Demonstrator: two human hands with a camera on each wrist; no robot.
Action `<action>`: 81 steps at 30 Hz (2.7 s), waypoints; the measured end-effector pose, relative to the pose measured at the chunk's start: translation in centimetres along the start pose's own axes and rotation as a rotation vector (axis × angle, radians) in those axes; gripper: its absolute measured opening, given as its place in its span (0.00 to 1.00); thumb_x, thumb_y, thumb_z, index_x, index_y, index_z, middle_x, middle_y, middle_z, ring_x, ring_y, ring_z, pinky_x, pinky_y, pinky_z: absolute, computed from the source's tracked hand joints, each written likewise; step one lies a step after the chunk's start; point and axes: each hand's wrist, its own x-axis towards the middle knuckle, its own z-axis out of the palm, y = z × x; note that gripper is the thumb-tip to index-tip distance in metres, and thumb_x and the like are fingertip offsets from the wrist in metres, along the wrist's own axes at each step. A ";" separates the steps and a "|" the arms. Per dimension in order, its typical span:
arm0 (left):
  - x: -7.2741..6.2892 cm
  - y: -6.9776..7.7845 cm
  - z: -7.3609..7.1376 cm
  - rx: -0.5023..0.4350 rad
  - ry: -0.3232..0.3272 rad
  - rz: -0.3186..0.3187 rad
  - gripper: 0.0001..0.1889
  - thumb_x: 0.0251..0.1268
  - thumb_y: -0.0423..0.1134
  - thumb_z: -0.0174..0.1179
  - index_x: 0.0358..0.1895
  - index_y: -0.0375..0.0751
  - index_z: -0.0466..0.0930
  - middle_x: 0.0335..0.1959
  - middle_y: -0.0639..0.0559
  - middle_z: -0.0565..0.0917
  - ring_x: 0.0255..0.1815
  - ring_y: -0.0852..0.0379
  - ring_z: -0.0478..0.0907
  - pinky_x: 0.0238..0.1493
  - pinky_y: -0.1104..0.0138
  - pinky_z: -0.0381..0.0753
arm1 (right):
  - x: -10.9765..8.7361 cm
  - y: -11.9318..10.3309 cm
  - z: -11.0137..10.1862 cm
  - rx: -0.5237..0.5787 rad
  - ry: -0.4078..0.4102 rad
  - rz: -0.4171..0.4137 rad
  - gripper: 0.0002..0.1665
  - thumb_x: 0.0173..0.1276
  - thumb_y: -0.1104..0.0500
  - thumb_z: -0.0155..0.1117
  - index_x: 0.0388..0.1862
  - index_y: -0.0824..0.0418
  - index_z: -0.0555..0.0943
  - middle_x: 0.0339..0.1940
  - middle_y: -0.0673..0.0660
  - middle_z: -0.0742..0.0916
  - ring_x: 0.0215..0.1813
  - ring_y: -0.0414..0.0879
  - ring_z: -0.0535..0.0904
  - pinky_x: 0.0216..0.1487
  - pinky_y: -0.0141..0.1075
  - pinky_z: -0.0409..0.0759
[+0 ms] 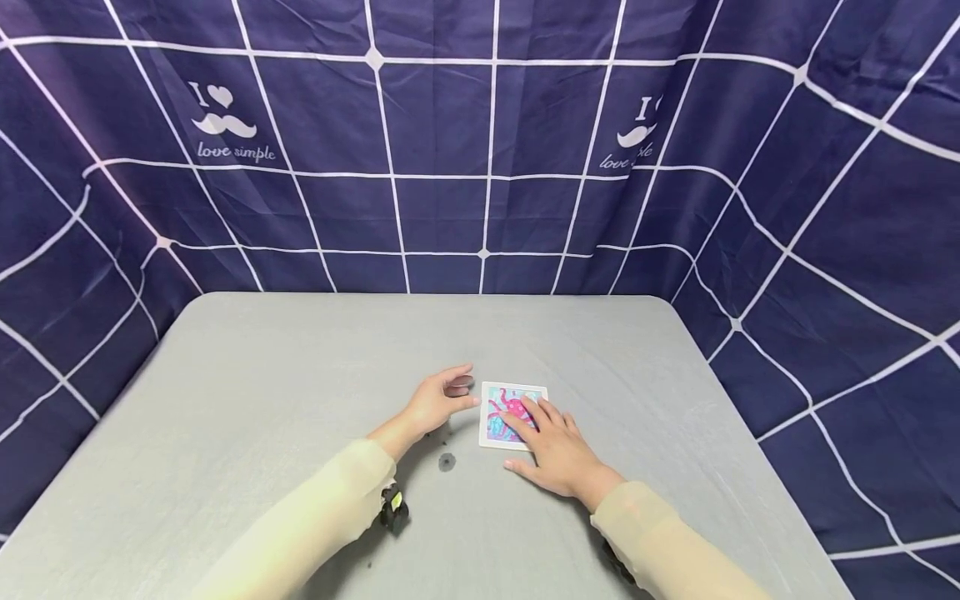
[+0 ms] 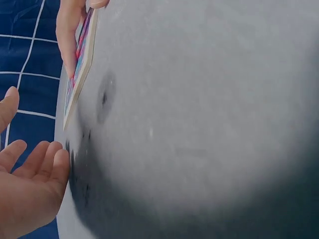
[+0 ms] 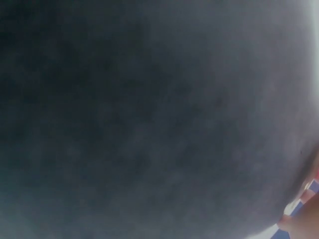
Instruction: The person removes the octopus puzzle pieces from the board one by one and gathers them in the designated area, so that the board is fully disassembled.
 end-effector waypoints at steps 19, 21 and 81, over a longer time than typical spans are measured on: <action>1.3 -0.1 1.9 -0.141 0.014 -0.071 0.26 0.59 0.26 0.63 0.63 0.34 0.72 0.53 0.41 0.80 0.51 0.48 0.79 0.48 0.66 0.81 | -0.2 0.2 0.3 -0.018 -0.019 -0.008 0.41 0.66 0.34 0.55 0.74 0.49 0.62 0.72 0.65 0.62 0.71 0.67 0.53 0.62 0.65 0.59; 1.3 0.0 2.0 -0.129 0.017 -0.085 0.25 0.60 0.26 0.63 0.63 0.34 0.72 0.53 0.42 0.81 0.51 0.49 0.79 0.48 0.66 0.80 | -0.1 0.2 0.3 -0.019 -0.025 -0.007 0.41 0.66 0.34 0.55 0.74 0.49 0.62 0.73 0.65 0.62 0.71 0.67 0.53 0.62 0.65 0.59; 2.0 0.7 2.9 -0.322 0.112 -0.232 0.15 0.63 0.25 0.59 0.54 0.29 0.78 0.45 0.43 0.85 0.37 0.57 0.83 0.34 0.71 0.83 | -0.1 -0.2 0.0 -0.011 -0.019 -0.010 0.40 0.66 0.36 0.58 0.73 0.50 0.64 0.72 0.65 0.62 0.71 0.67 0.54 0.62 0.66 0.58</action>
